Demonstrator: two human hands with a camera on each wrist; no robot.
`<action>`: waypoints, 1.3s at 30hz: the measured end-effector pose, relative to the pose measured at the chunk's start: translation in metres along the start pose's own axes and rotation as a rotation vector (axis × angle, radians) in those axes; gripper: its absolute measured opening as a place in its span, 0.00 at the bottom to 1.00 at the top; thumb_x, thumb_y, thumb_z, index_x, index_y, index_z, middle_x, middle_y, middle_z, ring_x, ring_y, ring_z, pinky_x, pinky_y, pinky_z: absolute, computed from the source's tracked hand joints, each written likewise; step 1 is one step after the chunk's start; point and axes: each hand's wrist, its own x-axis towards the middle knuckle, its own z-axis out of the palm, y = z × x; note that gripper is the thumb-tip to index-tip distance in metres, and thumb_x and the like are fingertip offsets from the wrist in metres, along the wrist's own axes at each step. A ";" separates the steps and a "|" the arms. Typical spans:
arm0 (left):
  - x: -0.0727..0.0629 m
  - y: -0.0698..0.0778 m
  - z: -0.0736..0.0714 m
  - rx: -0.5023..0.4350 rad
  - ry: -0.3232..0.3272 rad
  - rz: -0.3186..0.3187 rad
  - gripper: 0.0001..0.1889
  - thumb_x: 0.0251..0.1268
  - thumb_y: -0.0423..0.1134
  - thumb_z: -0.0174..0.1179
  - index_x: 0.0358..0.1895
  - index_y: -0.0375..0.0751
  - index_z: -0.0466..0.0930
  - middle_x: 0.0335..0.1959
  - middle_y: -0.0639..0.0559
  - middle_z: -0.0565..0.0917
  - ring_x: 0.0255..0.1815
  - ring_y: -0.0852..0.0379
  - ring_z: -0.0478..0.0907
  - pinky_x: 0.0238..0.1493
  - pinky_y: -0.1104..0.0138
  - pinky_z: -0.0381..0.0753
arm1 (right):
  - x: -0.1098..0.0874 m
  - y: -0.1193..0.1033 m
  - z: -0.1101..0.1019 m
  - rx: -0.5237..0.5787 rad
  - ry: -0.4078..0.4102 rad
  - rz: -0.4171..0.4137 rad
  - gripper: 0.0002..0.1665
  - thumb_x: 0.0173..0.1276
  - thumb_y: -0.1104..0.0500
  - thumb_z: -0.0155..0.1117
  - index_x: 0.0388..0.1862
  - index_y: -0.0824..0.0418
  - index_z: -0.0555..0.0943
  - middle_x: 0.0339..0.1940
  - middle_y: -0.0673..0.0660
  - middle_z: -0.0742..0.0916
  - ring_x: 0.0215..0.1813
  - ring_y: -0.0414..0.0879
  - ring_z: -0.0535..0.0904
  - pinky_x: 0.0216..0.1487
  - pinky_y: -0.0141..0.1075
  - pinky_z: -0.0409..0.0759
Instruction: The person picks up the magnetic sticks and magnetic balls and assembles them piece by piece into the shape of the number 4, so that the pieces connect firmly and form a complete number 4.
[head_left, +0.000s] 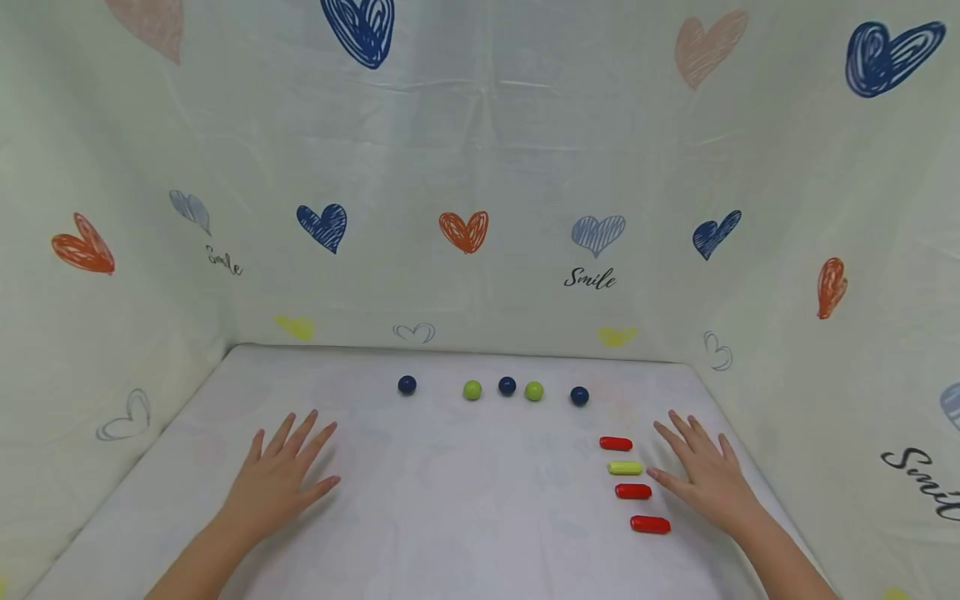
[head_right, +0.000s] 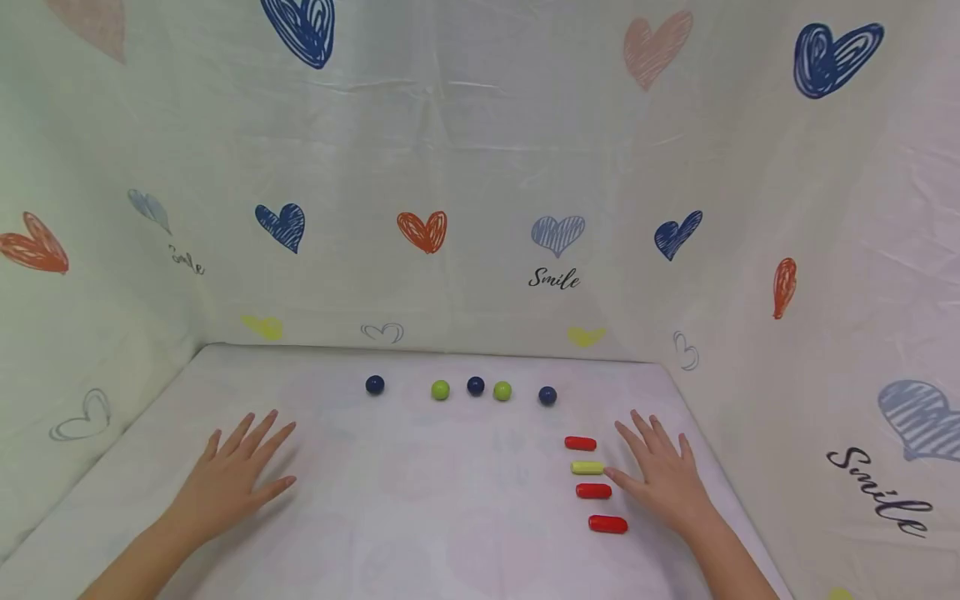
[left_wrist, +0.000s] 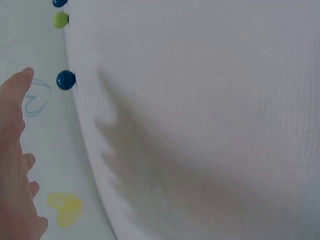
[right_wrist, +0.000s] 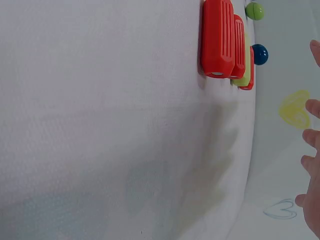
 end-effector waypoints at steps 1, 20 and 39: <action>0.002 0.002 0.000 -0.004 -0.002 0.001 0.39 0.59 0.63 0.62 0.71 0.49 0.64 0.72 0.38 0.63 0.70 0.32 0.57 0.61 0.32 0.53 | 0.001 -0.001 0.000 0.006 -0.004 0.003 0.46 0.63 0.37 0.64 0.73 0.58 0.64 0.75 0.68 0.61 0.74 0.68 0.49 0.67 0.68 0.30; 0.030 0.041 0.008 -0.065 -0.079 -0.007 0.41 0.58 0.62 0.63 0.72 0.45 0.65 0.72 0.38 0.62 0.70 0.33 0.58 0.61 0.33 0.57 | 0.020 -0.016 -0.001 0.083 -0.059 0.031 0.45 0.60 0.41 0.69 0.70 0.61 0.68 0.70 0.68 0.67 0.70 0.68 0.57 0.64 0.70 0.51; 0.053 0.083 0.022 -0.212 -0.156 -0.019 0.42 0.57 0.59 0.66 0.71 0.41 0.64 0.67 0.37 0.69 0.65 0.37 0.67 0.60 0.44 0.68 | 0.032 -0.020 0.011 0.217 -0.088 0.079 0.38 0.60 0.46 0.72 0.66 0.59 0.73 0.65 0.65 0.74 0.66 0.65 0.66 0.56 0.65 0.70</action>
